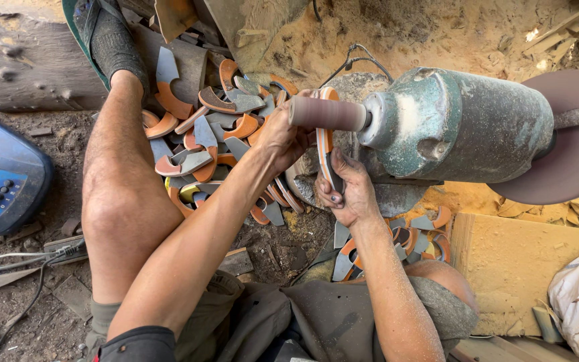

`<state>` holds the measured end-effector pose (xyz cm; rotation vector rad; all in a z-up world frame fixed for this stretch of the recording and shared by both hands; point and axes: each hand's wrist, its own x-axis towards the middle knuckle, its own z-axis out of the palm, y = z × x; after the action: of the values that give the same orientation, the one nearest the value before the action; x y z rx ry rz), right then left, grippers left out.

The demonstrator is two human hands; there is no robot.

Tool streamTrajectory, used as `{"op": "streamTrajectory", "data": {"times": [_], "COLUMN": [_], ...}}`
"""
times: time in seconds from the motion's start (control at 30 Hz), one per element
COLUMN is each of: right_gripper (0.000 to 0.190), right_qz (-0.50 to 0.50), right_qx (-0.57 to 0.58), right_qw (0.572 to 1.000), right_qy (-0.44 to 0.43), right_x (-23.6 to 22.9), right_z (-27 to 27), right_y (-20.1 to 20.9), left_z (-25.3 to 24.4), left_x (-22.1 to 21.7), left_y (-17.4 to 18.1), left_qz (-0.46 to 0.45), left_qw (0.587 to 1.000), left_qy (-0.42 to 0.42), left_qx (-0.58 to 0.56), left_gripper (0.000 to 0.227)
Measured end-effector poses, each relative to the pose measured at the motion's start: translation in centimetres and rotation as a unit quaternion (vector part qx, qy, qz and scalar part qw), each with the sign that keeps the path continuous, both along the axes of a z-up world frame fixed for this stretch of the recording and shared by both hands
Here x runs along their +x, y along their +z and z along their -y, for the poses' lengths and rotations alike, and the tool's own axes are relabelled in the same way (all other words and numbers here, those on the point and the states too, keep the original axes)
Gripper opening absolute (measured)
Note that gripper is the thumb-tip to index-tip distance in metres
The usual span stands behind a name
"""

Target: The person sits on the ground and uses a bench grinder to smooth the edges of multiple small, curved sandal pieces. They hold each piece against the rotating grinding wheel, rotating it to grind different edges, then place it aside and pick up another.

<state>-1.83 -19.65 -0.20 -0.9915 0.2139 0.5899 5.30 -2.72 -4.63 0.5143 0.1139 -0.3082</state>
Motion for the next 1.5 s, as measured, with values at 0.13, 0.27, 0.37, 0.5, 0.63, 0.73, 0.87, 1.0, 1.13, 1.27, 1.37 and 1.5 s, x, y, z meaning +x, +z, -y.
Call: {"op": "streamTrajectory", "data": {"times": [0.13,0.27,0.37,0.5,0.63,0.73,0.87,1.0,1.13,1.27,1.37,1.5], "right_gripper": [0.036,0.026,0.024,0.021,0.023,0.028,0.041,0.045,0.046,0.048,0.052,0.050], "right_qz": [0.008,-0.012,-0.022,-0.035,-0.031,0.028,0.030,0.063,0.073,0.098,0.119,0.122], "right_qx": [0.023,0.065,0.091,0.094,0.090,0.021,-0.080,-0.123,-0.129,-0.123,-0.125,-0.106], "right_qw": [1.000,0.998,0.995,0.994,0.995,0.999,0.996,0.990,0.989,0.987,0.983,0.985], "right_qy": [-0.008,-0.013,-0.020,-0.038,-0.041,-0.029,-0.016,0.007,0.029,0.038,0.059,0.065], "right_x": [1.3,2.4,3.1,4.0,3.6,2.0,0.2,-1.3,-2.3,-2.8,-3.1,-3.0], "right_z": [-0.7,-1.0,-1.0,-1.0,-1.1,-0.7,0.4,1.8,2.9,3.6,4.0,3.8], "right_y": [0.0,-0.6,-1.2,-1.6,-1.1,-0.3,0.1,-0.7,-1.6,-2.1,-2.2,-3.0], "left_z": [0.0,0.0,0.1,0.6,0.7,0.9,0.5,-0.3,-1.2,-2.0,-2.6,-2.7], "left_x": [1.4,2.8,3.6,4.8,4.6,3.0,0.4,-2.4,-4.4,-6.0,-6.6,-6.4], "left_y": [0.9,1.8,1.9,1.6,1.0,0.1,-1.4,-1.3,0.4,1.8,2.4,2.3], "left_qz": [-0.081,-0.037,-0.062,-0.067,-0.056,-0.116,0.013,0.000,-0.008,-0.002,0.020,0.023], "left_qw": [0.996,0.999,0.998,0.998,0.996,0.992,0.997,0.997,0.995,0.993,0.990,0.989], "left_qy": [-0.002,-0.008,-0.008,-0.004,-0.012,-0.012,-0.011,-0.053,-0.081,-0.114,-0.137,-0.142], "left_qx": [0.039,0.002,-0.014,-0.022,-0.061,-0.040,-0.069,-0.048,-0.052,-0.043,-0.036,-0.027], "left_gripper": [0.033,0.044,0.047,0.052,0.054,0.042,0.028,0.024,0.032,0.044,0.045,0.045]}}
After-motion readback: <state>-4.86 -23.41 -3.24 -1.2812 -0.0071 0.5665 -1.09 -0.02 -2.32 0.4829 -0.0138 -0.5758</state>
